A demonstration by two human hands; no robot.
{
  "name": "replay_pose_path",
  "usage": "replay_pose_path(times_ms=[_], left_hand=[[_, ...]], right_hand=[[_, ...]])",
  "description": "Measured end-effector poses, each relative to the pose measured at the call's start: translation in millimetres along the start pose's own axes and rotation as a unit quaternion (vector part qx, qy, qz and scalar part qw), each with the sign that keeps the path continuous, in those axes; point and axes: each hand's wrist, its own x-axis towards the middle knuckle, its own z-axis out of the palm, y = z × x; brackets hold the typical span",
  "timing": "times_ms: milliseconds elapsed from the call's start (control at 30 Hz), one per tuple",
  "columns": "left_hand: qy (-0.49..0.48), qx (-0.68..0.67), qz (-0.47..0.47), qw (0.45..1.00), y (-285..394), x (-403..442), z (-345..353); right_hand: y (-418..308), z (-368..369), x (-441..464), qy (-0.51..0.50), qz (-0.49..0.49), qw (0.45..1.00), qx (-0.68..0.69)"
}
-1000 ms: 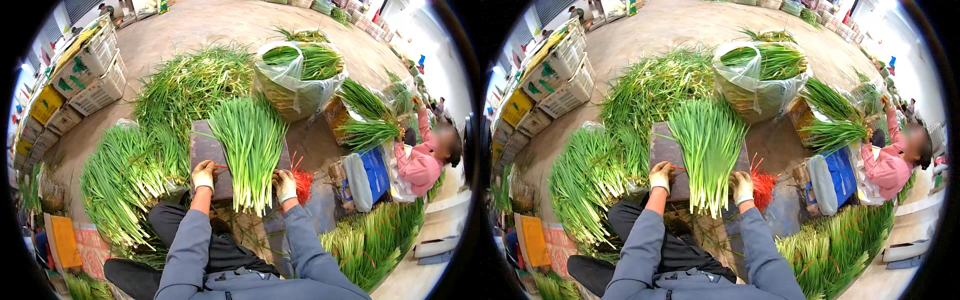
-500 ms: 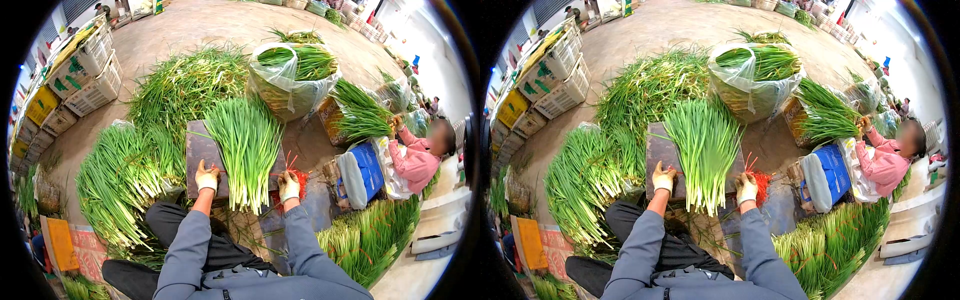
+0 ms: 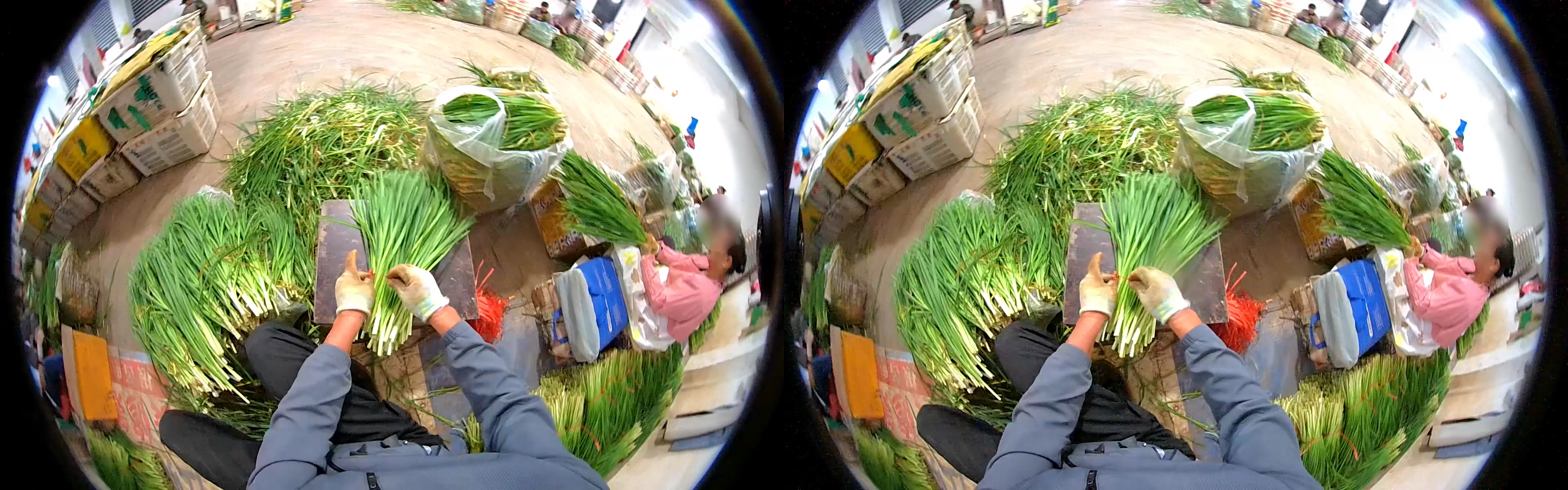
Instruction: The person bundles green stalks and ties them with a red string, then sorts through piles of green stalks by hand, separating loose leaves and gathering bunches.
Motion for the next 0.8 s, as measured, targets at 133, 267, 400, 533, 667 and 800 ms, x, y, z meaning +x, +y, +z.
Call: replay_pose_path(times_ms=[133, 267, 400, 533, 667, 800], left_hand=[[-0.048, 0.049, -0.007, 0.998, -3, 4, -9], [-0.014, 0.004, -0.083, 0.996, -7, 5, -9], [0.009, -0.088, -0.135, 0.987, -15, 9, -5], [0.011, -0.070, -0.158, 0.985, -22, 9, -9], [0.010, -0.117, -0.151, 0.982, -27, 6, -10], [0.008, -0.113, -0.140, 0.984, -33, 6, -6]], right_hand=[[-5, 30, 12, -0.048, 0.024, 0.998, -0.027], [-8, 40, 23, -0.109, 0.122, 0.983, -0.088], [-11, 54, 37, -0.124, 0.155, 0.973, -0.122], [-8, 64, 39, -0.121, 0.158, 0.970, -0.141], [-3, 64, 41, -0.129, 0.181, 0.967, -0.127], [-6, 63, 44, -0.144, 0.188, 0.961, -0.139]])
